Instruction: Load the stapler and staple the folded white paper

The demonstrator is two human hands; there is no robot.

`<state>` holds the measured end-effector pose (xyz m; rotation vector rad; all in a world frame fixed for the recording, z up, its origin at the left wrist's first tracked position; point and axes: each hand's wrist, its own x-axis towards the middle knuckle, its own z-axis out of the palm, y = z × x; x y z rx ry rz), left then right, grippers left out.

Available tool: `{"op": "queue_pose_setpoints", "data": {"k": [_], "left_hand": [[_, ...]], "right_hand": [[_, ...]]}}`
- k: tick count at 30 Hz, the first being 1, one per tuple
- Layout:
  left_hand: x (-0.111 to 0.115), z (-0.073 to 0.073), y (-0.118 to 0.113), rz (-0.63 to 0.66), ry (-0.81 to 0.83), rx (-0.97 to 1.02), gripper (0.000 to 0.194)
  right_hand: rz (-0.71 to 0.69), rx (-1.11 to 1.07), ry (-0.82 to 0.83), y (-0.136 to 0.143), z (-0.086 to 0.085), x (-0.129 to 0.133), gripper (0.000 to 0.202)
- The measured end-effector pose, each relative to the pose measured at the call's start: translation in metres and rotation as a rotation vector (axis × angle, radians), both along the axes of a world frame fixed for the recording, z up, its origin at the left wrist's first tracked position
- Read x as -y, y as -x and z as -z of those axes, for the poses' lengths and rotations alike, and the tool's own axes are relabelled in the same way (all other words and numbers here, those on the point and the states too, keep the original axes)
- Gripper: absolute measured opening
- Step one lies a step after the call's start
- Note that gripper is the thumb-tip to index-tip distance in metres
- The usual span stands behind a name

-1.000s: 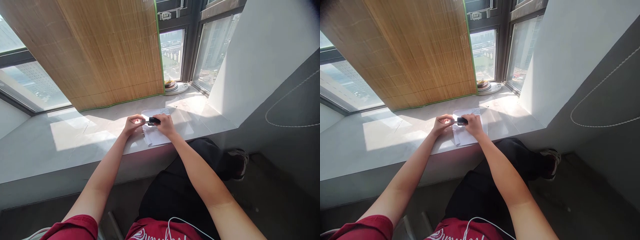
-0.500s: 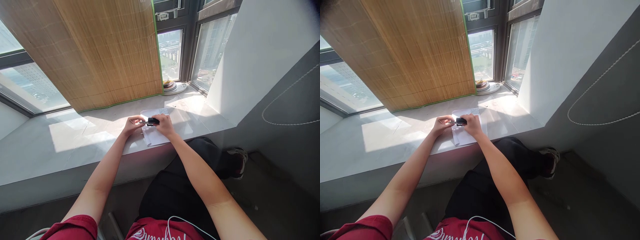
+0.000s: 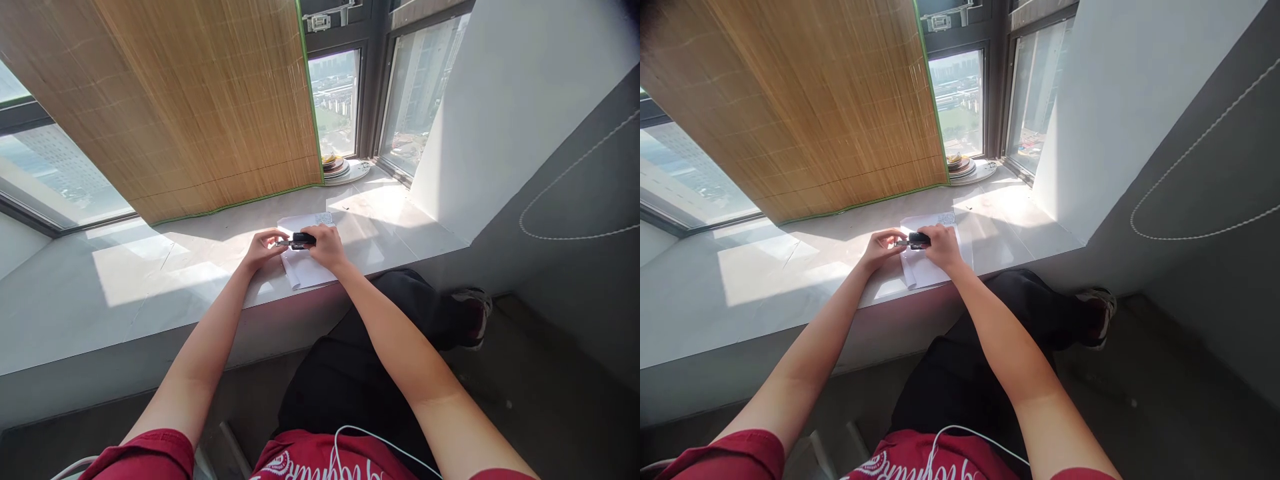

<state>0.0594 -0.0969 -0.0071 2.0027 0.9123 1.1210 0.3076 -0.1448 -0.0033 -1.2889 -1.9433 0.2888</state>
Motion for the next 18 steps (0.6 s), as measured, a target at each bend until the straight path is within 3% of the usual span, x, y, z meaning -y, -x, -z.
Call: {"op": "queue_pose_setpoints", "data": {"k": [18], "left_hand": [[0.0031, -0.0043, 0.0016, -0.097, -0.037, 0.049, 0.033]], "right_hand": [[0.049, -0.12, -0.007, -0.0069, 0.0034, -0.0063, 0.041]]}}
